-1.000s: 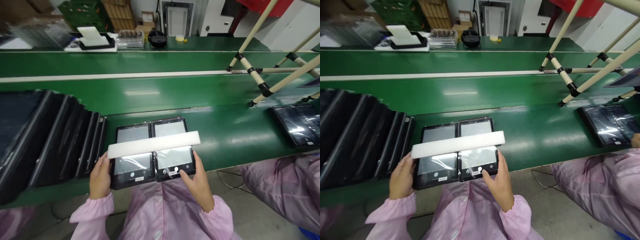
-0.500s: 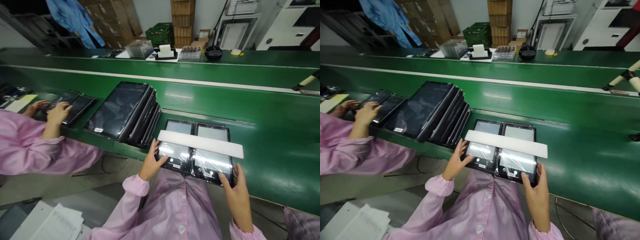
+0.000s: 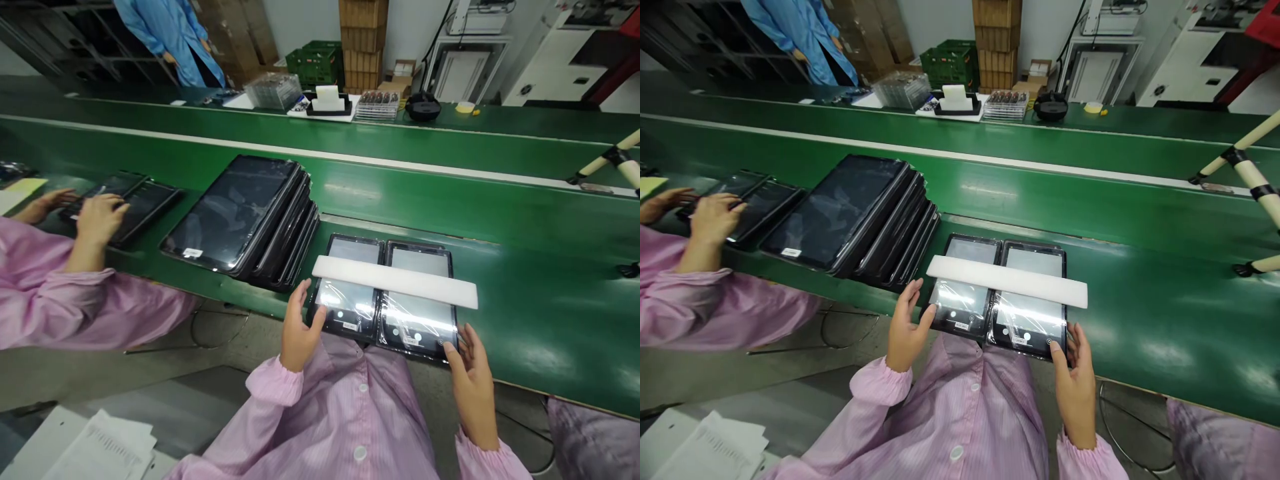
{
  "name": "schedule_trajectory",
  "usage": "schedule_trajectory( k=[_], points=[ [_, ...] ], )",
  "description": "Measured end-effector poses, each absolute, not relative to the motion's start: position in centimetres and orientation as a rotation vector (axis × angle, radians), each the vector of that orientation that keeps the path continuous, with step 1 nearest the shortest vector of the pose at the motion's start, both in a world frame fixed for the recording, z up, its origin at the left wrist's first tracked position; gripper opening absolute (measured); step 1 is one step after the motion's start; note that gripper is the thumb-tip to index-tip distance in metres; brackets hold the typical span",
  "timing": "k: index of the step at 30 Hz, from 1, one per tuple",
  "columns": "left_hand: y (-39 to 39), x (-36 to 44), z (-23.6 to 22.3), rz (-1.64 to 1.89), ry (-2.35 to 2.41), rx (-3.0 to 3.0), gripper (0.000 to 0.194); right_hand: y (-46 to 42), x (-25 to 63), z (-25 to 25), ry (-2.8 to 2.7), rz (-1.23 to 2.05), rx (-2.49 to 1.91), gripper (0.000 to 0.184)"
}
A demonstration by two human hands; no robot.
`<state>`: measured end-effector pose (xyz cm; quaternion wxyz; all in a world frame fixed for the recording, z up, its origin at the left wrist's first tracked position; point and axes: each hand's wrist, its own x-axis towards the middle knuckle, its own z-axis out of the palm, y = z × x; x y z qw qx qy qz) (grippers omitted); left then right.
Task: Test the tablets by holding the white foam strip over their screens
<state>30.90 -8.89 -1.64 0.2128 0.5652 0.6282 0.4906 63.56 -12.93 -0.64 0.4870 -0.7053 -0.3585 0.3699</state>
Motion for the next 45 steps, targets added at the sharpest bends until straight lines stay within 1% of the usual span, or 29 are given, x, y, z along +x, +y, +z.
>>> schedule_trajectory(
  k=[2, 4, 8, 13, 17, 23, 25, 29, 32, 39, 41, 45],
  points=[
    [-9.8, 31.7, -1.0, 1.363, 1.634, 1.721, 0.054, -12.9, 63.6, -0.8, -0.866, 0.890, -1.702, 0.091],
    [-10.5, 32.5, -0.6, 1.230, 1.474, 1.945, 0.048, -12.9, 63.7, -0.8, -0.869, 0.891, -1.694, 0.087],
    [-10.8, 33.6, -0.8, 0.999, 1.289, 2.230, 0.048, -13.0, 63.8, -0.9, -0.884, 0.894, -1.696, 0.083],
    [-10.7, 33.6, -1.8, 0.973, 1.318, 2.282, 0.046, -13.3, 63.9, -1.3, -0.902, 0.887, -1.675, 0.080],
    [-10.9, 33.4, -1.9, 1.102, 1.334, 2.201, 0.047, -13.1, 63.7, -1.3, -0.911, 0.885, -1.686, 0.077],
    [-11.3, 32.8, -1.5, 1.374, 1.473, 1.930, 0.042, -12.5, 63.8, -1.2, -0.898, 0.883, -1.723, 0.084],
    [-11.4, 32.3, -1.7, 1.431, 1.545, 1.806, 0.041, -12.6, 64.2, -1.2, -0.852, 0.863, -1.674, 0.080],
    [-11.4, 31.1, -2.6, 1.472, 1.661, 1.608, 0.044, -12.7, 65.2, -1.1, -0.815, 0.804, -1.598, 0.065],
    [-11.0, 30.3, -3.0, 1.453, 1.696, 1.538, 0.049, -11.8, 66.1, -0.9, -0.854, 0.736, -1.590, 0.061],
    [-8.8, 29.5, -2.4, 1.427, 1.697, 1.477, 0.055, -8.0, 68.1, 0.2, -1.013, 0.653, -1.570, 0.062],
    [-8.6, 29.5, -2.3, 1.431, 1.706, 1.459, 0.055, -8.0, 68.1, 0.2, -1.065, 0.697, -1.573, 0.070],
    [-8.9, 29.6, -2.4, 1.450, 1.707, 1.367, 0.055, -9.7, 67.4, -0.4, -1.145, 0.856, -1.603, 0.092]
  ],
)
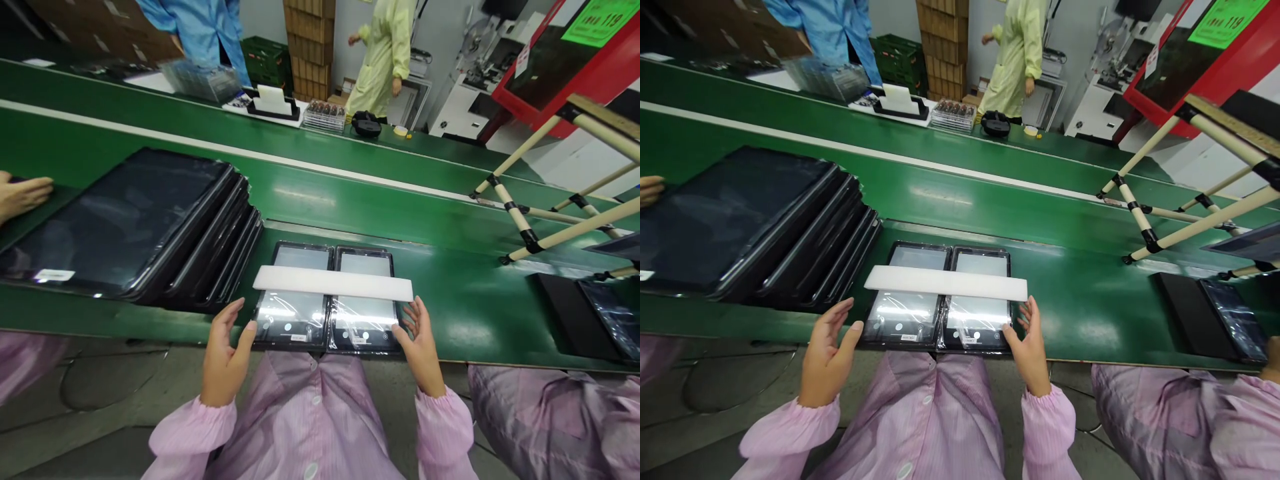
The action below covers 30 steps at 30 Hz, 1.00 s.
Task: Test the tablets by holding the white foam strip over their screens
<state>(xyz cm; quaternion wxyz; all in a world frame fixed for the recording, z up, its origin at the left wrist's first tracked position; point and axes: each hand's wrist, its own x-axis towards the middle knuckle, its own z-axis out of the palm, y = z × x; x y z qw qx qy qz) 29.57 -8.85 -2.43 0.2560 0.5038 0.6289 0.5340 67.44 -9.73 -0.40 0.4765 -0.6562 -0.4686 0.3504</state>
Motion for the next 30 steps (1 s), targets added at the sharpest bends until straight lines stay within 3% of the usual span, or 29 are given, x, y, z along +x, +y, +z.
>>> schedule_trajectory(
  k=[8, 16, 20, 27, 30],
  points=[
    [-8.6, 29.1, -3.2, 1.399, 1.681, 1.256, 0.058, -10.9, 66.6, -1.2, -1.170, 0.861, -1.602, 0.095],
    [-1.1, 29.7, 0.7, 0.962, 1.426, 2.081, 0.075, -9.9, 67.1, -1.7, -1.066, 0.926, -1.542, 0.095],
    [2.2, 29.9, 1.8, 0.733, 1.345, 2.270, 0.065, -9.9, 67.4, -1.6, -0.943, 0.981, -1.500, 0.092],
    [-3.5, 27.2, 1.8, 1.030, 1.761, 1.835, 0.054, -10.2, 67.9, -2.8, -0.787, 0.983, -1.477, 0.084],
    [-6.5, 25.8, 0.5, 0.944, 2.019, 1.573, 0.053, -10.4, 67.8, -2.9, -0.788, 0.973, -1.501, 0.079]
  ],
)
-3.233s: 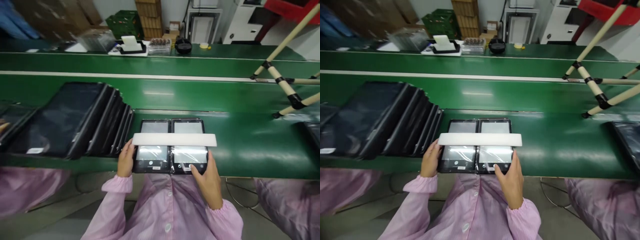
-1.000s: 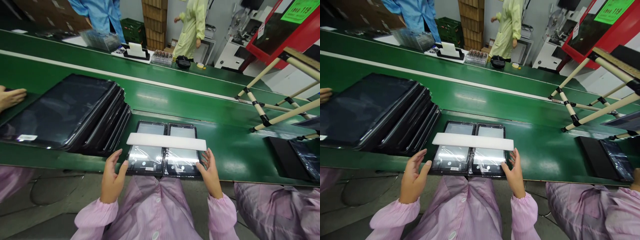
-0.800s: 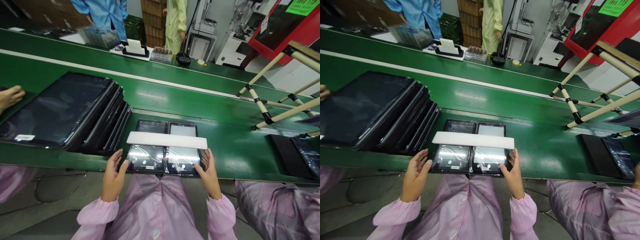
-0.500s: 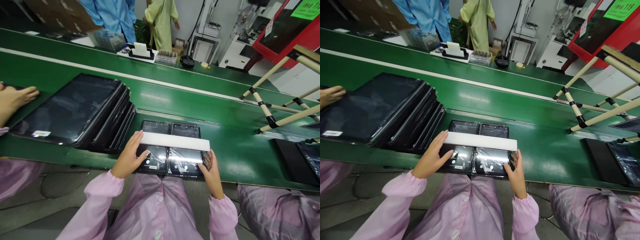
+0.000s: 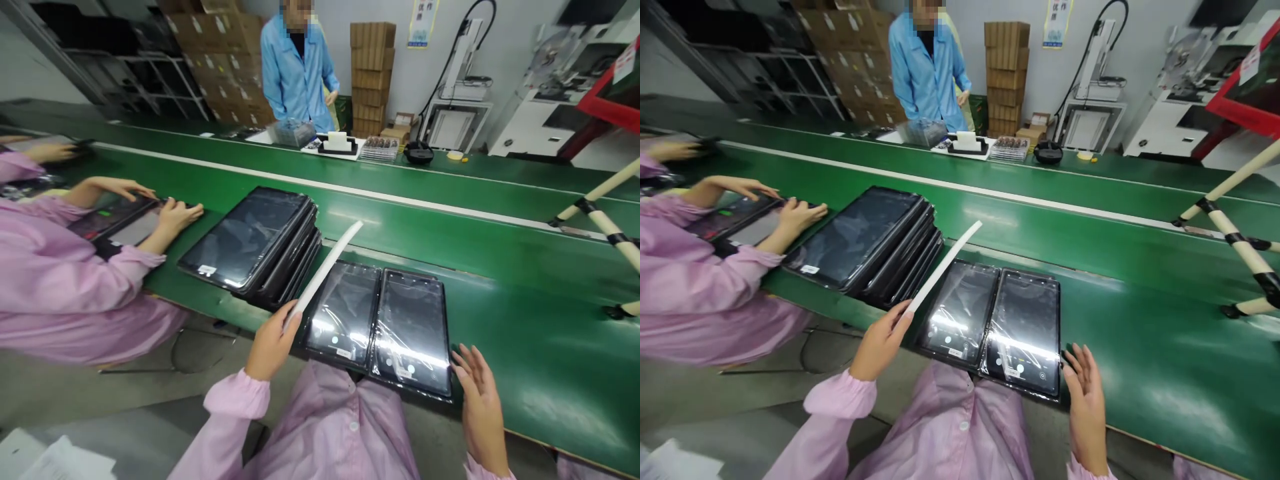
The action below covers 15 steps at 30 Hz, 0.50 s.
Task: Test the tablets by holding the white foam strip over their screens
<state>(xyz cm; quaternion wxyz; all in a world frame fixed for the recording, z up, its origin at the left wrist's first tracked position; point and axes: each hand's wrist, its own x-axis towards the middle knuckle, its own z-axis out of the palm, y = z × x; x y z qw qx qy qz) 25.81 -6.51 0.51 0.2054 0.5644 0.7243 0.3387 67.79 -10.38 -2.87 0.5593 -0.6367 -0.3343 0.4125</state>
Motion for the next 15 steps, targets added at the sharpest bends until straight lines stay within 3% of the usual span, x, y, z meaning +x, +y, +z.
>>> schedule_trajectory(
  k=[4, 10, 15],
  points=[
    [-7.9, 25.3, -0.3, 0.761, 2.241, 1.417, 0.052, -10.6, 67.6, -2.5, -0.787, 0.985, -1.491, 0.071],
    [-8.9, 25.5, 0.1, 1.165, 2.244, 1.764, 0.035, -11.1, 66.9, -1.9, -0.713, 0.982, -1.459, 0.062],
    [-9.6, 24.2, 0.1, 1.142, 2.249, 1.885, 0.035, -11.4, 66.3, -1.8, -0.690, 0.969, -1.459, 0.059]
  ],
)
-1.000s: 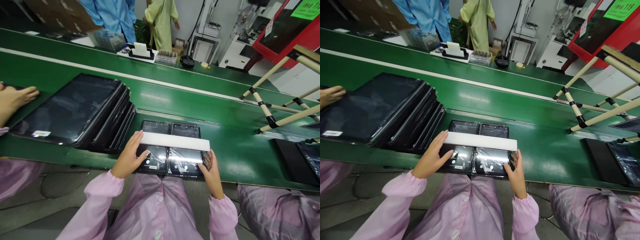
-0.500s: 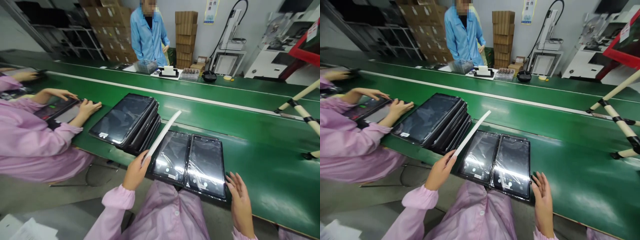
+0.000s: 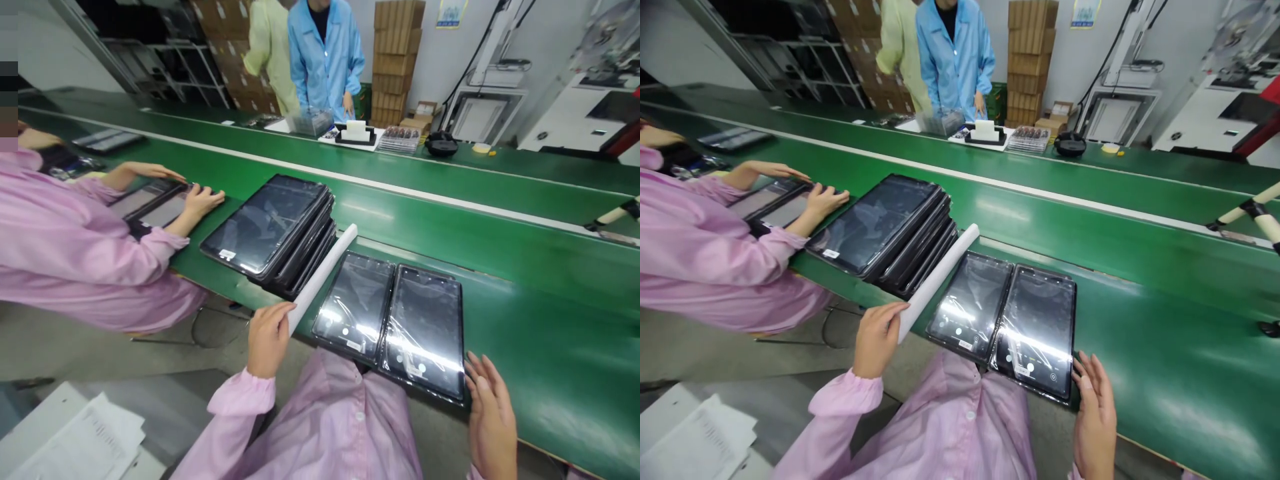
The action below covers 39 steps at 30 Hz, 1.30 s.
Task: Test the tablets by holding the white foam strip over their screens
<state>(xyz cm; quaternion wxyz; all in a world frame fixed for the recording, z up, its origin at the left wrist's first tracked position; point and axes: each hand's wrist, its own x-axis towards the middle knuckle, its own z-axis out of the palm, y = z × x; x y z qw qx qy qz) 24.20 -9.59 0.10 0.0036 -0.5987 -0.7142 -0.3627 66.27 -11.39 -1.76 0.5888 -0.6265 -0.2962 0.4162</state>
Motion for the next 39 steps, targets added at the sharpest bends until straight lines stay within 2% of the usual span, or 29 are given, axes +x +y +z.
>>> schedule_trajectory(
  k=[6, 11, 16, 19, 23, 27, 30, 39],
  points=[
    [-12.2, 26.3, 1.7, -1.287, -2.331, -2.083, 0.036, -11.5, 66.4, -1.3, -0.657, 0.857, -1.405, 0.048],
    [-13.6, 29.6, 0.3, -1.269, -2.577, -2.166, 0.054, -12.0, 66.5, -0.8, -0.606, 0.708, -1.360, 0.036],
    [-12.7, 30.2, -1.8, -1.335, -2.821, -2.007, 0.065, -12.0, 66.0, -1.2, -0.620, 0.813, -1.375, 0.042],
    [-12.2, 30.1, -2.4, -1.591, -2.979, -1.808, 0.064, -11.9, 65.3, -1.6, -0.626, 0.942, -1.434, 0.054],
    [-11.9, 30.2, -2.4, -2.163, -3.084, -1.432, 0.056, -11.8, 64.7, -1.9, -0.665, 0.962, -1.532, 0.065],
    [-11.7, 31.2, -1.7, -2.852, -2.849, -0.997, 0.047, -11.8, 64.8, -1.9, -0.685, 0.954, -1.567, 0.069],
    [-11.1, 32.3, -1.3, -3.242, -2.611, -0.675, 0.048, -11.8, 64.9, -1.8, -0.668, 0.955, -1.567, 0.070],
    [-10.1, 32.6, -2.3, -3.406, -2.554, -0.818, 0.063, -11.4, 65.2, -1.9, -0.621, 1.009, -1.536, 0.070]
  ],
)
